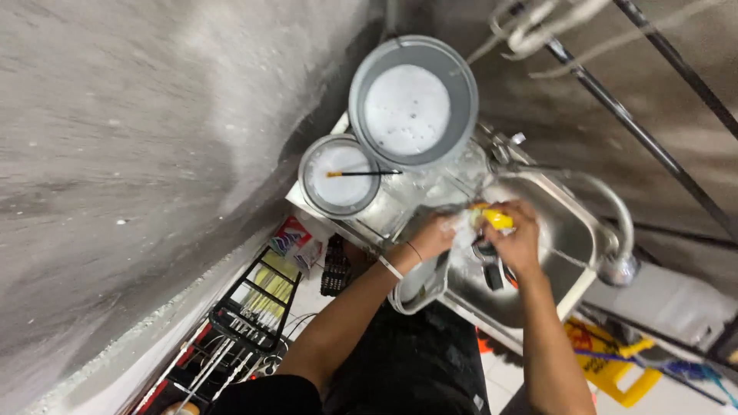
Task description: The person scrubs a white sneaker in a sink using a brush and a sponge. They rinse the shoe under running water and wipe it with a cloth, repeating the process to clean the exterior and interior.
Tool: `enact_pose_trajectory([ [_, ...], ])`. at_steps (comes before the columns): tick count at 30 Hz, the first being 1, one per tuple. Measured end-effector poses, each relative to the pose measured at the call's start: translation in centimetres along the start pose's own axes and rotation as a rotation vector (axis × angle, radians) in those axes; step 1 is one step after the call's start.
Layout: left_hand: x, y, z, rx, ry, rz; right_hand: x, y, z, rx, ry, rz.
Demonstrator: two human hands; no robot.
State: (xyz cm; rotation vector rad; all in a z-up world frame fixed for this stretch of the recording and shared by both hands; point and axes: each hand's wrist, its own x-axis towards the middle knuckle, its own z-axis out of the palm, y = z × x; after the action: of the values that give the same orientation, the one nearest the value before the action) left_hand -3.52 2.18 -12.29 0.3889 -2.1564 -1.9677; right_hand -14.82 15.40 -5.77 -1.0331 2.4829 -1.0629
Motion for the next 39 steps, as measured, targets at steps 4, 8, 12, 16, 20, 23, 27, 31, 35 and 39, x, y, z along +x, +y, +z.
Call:
enact_pose_trajectory([
  [4,-0.3,0.4,-0.1,0.139,-0.041,0.021,0.4,-6.3,-1.3,0.143,-0.014,-0.04],
  [8,0.7,4.6,-2.5,0.006,-0.131,0.15,-0.2,-3.6,-1.7,0.021,0.083,-0.061],
  [12,0.4,-0.1,-1.1,0.0,-0.163,0.116,-0.5,-10.2,-2.1,0.179,-0.036,-0.03],
  [16,1.1,0.6,-1.8,-0.009,-0.089,0.213,-1.0,-3.1,-0.5,0.064,0.13,0.205],
  [20,0.1,3.6,-2.8,-0.043,0.082,0.18,-0.8,-5.8,0.6,0.237,0.135,0.168],
  [23,-0.9,0.4,-2.8,0.021,0.079,0.136,-1.8,-7.1,0.1,0.164,0.122,0.448],
  [27,-0.4,-4.5,-3.0,0.318,0.151,0.059,-7.1,1.1,0.9,-0.053,-0.157,1.026],
  [31,-3.4,8.3,-7.1,0.377,0.3,0.104,-10.0,4.8,2.2,-0.292,-0.586,0.881],
  [35,-9.2,5.8,-5.7,0.425,0.234,-0.116,-11.2,15.0,4.5,-0.596,-0.269,0.631],
  [39,-10.3,0.4,-2.3,0.471,0.011,-0.45,-8.7,18.2,4.4,-0.613,-0.408,0.822],
])
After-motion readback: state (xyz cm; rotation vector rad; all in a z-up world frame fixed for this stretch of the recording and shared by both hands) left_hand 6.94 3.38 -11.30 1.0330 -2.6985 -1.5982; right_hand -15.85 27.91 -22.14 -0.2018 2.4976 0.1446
